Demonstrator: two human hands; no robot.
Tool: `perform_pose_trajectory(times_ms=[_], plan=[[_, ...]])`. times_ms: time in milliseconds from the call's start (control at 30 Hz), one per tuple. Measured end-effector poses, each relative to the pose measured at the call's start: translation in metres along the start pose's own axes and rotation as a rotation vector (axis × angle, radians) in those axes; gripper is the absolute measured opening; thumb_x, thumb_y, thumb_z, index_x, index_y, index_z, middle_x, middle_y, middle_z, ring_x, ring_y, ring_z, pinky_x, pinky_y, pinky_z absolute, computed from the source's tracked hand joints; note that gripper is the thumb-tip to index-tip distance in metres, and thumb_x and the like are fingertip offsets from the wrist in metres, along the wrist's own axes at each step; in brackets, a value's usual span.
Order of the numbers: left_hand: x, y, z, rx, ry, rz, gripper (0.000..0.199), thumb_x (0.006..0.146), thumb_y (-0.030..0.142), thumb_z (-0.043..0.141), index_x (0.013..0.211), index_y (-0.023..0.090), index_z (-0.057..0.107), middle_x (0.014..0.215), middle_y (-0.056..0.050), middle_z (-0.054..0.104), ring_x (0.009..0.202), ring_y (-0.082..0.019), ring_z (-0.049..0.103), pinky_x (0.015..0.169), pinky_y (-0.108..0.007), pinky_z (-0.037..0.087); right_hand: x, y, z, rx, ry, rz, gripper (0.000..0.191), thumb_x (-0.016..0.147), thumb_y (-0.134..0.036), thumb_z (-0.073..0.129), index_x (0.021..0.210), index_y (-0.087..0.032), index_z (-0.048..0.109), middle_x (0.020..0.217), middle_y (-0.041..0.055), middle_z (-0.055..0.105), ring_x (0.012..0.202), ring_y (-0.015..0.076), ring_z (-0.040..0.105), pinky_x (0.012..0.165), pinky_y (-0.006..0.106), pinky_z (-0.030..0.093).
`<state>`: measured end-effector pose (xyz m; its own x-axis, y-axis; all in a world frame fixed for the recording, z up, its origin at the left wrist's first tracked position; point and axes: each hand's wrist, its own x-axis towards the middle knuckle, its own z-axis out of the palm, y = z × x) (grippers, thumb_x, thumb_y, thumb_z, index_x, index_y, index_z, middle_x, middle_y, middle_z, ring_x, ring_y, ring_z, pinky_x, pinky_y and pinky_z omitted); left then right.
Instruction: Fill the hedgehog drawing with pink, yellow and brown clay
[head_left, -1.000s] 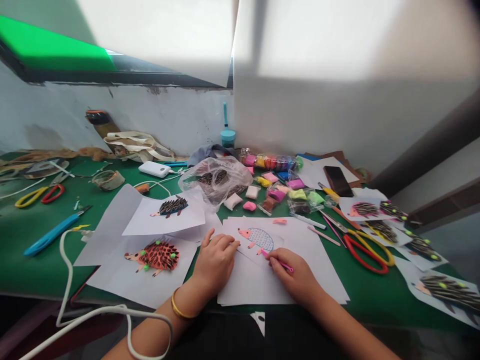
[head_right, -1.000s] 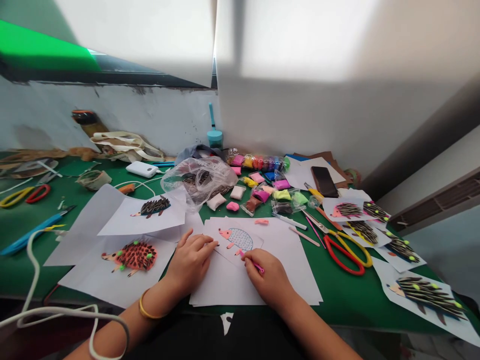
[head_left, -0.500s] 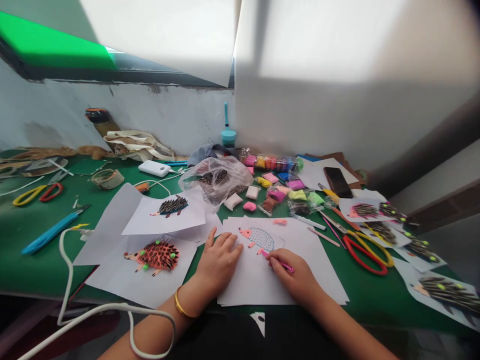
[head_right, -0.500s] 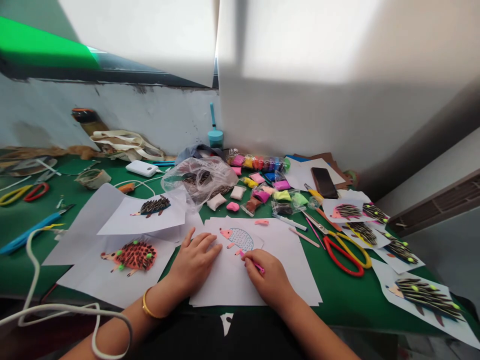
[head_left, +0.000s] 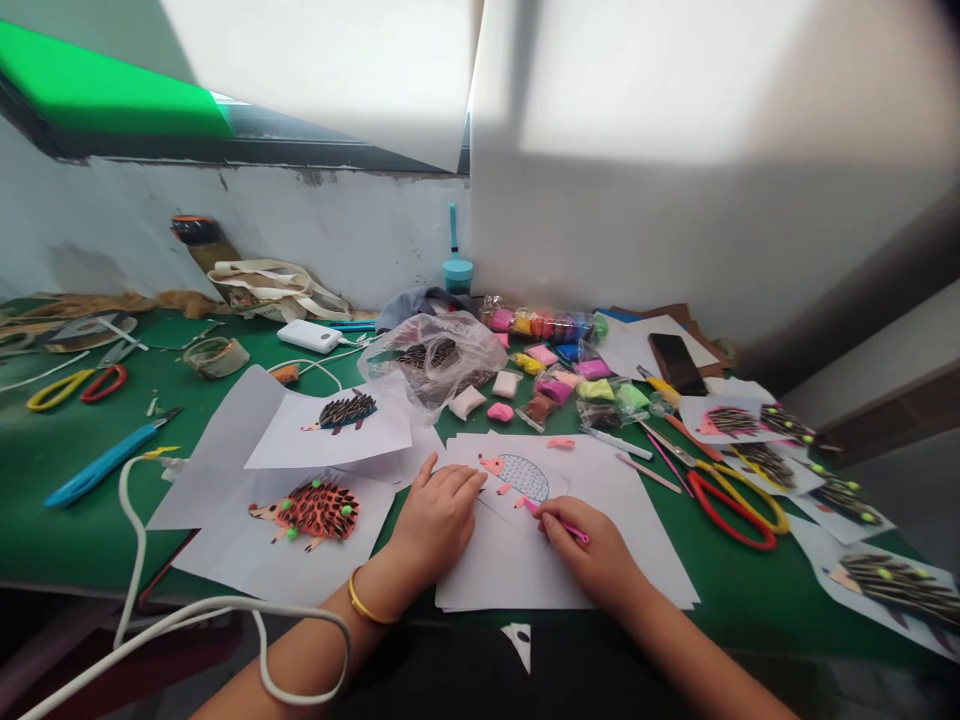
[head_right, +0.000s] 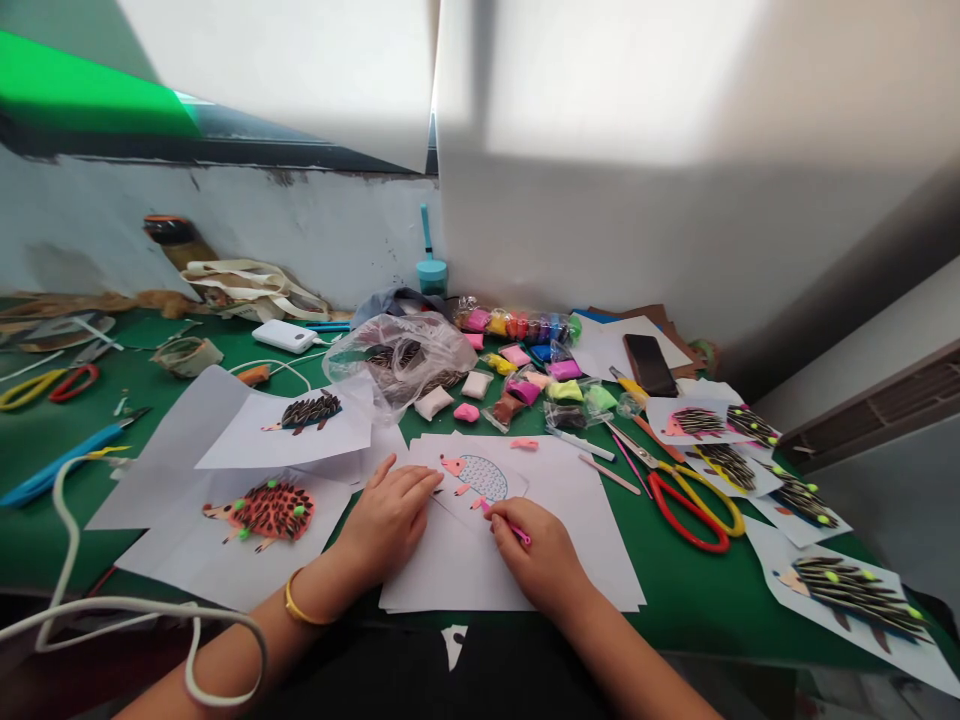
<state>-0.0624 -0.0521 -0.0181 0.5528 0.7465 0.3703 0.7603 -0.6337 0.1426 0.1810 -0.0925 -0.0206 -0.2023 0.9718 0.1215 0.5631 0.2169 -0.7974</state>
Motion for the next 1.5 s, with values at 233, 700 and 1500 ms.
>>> perform_pose_trajectory(times_ms=[233, 700, 1500], plan=[[-0.004, -0.001, 0.004, -0.024, 0.002, 0.005, 0.033, 0.083, 0.01, 0.054, 0.113, 0.02, 0.067, 0.121, -0.009, 0.067, 0.116, -0.027, 0.06, 0.113, -0.055, 0.029, 0.0, 0.002, -0.002, -0.017, -0.003, 0.024, 0.024, 0.095, -0.034, 0.045, 0.095, -0.023, 0.067, 0.096, 0.0043, 0.07, 0.091, 0.0208, 0.065, 0.082, 0.033, 0.049], [-0.005, 0.003, 0.005, -0.024, -0.017, -0.003, 0.025, 0.084, 0.012, 0.057, 0.106, 0.021, 0.066, 0.116, -0.006, 0.068, 0.113, -0.026, 0.059, 0.114, -0.057, 0.025, 0.02, -0.023, 0.035, -0.096, 0.002, -0.092, 0.013, 0.09, -0.022, 0.048, 0.095, -0.023, 0.06, 0.089, 0.0019, 0.069, 0.08, 0.0178, 0.064, 0.074, 0.029, 0.047], [-0.006, 0.005, 0.005, -0.013, 0.01, 0.004, 0.026, 0.083, 0.011, 0.056, 0.105, 0.022, 0.065, 0.114, -0.007, 0.068, 0.113, -0.025, 0.06, 0.115, -0.056, 0.024, 0.023, -0.023, 0.04, -0.321, -0.026, -0.153, 0.015, 0.09, -0.016, 0.043, 0.091, -0.021, 0.058, 0.085, 0.0043, 0.068, 0.074, 0.0186, 0.064, 0.065, 0.028, 0.042]])
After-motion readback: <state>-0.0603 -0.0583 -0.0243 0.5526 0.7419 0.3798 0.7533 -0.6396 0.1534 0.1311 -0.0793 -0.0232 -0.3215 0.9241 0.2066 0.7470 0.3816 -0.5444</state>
